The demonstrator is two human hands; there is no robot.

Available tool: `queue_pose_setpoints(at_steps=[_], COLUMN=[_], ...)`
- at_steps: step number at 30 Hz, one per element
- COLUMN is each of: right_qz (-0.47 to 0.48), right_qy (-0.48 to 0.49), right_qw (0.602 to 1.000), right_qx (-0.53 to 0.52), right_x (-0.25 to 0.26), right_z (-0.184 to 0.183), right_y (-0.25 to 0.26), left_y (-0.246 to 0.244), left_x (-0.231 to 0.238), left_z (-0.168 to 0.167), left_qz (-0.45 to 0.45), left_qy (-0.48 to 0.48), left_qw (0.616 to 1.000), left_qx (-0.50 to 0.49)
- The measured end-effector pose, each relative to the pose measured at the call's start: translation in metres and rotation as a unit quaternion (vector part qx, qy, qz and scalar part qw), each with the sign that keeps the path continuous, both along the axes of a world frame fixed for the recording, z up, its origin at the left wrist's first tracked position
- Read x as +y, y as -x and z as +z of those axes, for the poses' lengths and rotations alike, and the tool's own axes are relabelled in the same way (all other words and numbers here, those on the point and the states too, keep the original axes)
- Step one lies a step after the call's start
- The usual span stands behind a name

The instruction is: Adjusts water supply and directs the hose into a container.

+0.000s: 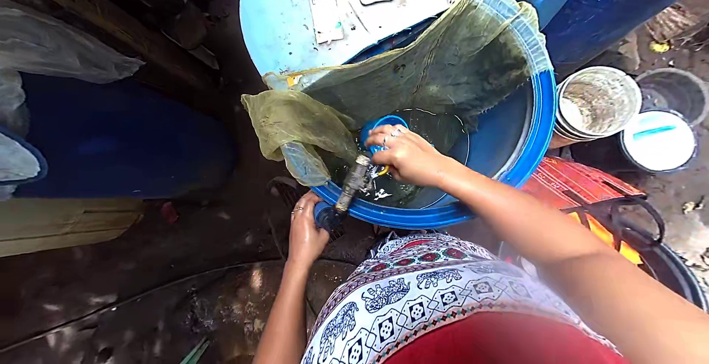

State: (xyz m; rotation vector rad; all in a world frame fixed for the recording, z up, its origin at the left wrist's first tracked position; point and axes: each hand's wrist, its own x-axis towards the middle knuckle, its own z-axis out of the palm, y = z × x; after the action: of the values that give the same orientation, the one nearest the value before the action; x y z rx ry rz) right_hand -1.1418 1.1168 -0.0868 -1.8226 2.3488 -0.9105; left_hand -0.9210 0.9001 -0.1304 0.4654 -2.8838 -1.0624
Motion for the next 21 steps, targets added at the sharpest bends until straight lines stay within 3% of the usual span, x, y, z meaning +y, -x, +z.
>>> queue_pose_setpoints(at_steps=[9,17,21], right_qz=[-0.028,-0.039,-0.041], right_qy=[-0.039,-0.002,-0.025], right_qw=[0.999,0.999,0.998], right_qx=[-0.005,-0.035,-0.03], right_x=[0.112,0.184,0.195], right_z=[0.001,-0.004,-0.009], right_y=[-0.032,-0.037,-0.035], left_y=[-0.02,-0.033,-0.031], left_x=[0.087,0.151,0.166], left_z=[0.0,-0.004,-0.008], left_qz=[-0.046,-0.082,-0.048], left_qy=[0.061,0.071,0.069], left_qw=[0.997,0.988,0.994], left_qx=[0.027,0.113,0.063])
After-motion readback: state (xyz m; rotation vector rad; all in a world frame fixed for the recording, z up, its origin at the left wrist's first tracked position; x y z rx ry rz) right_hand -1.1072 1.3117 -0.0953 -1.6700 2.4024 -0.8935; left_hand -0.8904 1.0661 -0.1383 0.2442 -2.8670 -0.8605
